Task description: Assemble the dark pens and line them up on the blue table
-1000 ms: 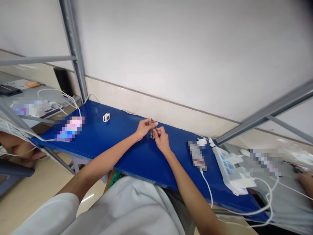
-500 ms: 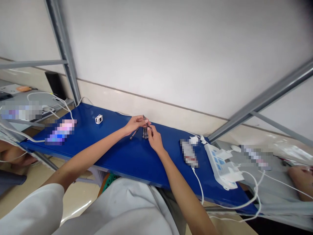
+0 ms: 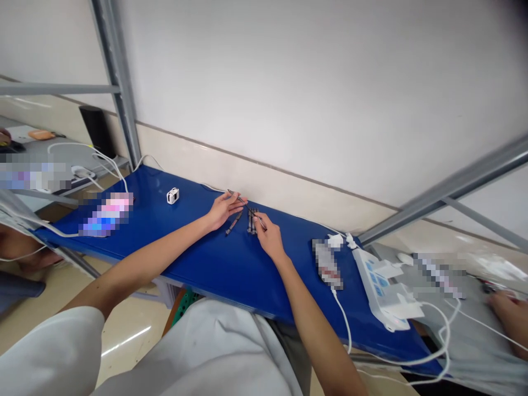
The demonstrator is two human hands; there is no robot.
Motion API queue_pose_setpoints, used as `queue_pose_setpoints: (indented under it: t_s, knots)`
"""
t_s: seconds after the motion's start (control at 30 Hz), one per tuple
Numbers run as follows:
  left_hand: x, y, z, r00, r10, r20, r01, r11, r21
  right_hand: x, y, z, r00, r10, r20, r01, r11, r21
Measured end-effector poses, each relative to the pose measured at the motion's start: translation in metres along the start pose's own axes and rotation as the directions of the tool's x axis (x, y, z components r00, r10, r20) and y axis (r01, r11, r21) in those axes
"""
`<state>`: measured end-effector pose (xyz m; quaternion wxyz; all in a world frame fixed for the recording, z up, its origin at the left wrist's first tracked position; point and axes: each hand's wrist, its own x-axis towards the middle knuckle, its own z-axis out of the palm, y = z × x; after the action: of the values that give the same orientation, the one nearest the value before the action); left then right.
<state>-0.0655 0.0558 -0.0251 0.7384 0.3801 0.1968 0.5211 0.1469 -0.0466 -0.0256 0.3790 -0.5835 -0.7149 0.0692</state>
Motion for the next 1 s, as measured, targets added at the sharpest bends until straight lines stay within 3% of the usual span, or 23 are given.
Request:
queue_pose_setpoints:
  t_s: [0.13, 0.57, 0.77, 1.0]
  knots:
    - [0.003, 0.003, -0.003, 0.999, 0.003, -0.042, -0.006, 0.998, -0.062, 0.000, 0.000, 0.000, 1.000, 0.008, -0.002, -0.008, 1.000, 0.024]
    - [-0.005, -0.003, 0.001, 0.997, -0.040, 0.073, 0.036, 0.998, 0.056, -0.001, 0.000, 0.003, 1.000, 0.001, 0.012, -0.001, 1.000, 0.028]
    - [0.000, 0.003, -0.003, 1.000, 0.016, -0.021, -0.016, 1.000, 0.013, 0.000, 0.003, 0.002, 1.000, 0.012, -0.028, -0.011, 1.000, 0.021]
    - [0.002, 0.012, -0.005, 0.998, 0.026, -0.052, -0.026, 1.000, 0.002, 0.000, 0.002, 0.001, 1.000, 0.004, -0.021, -0.003, 1.000, 0.031]
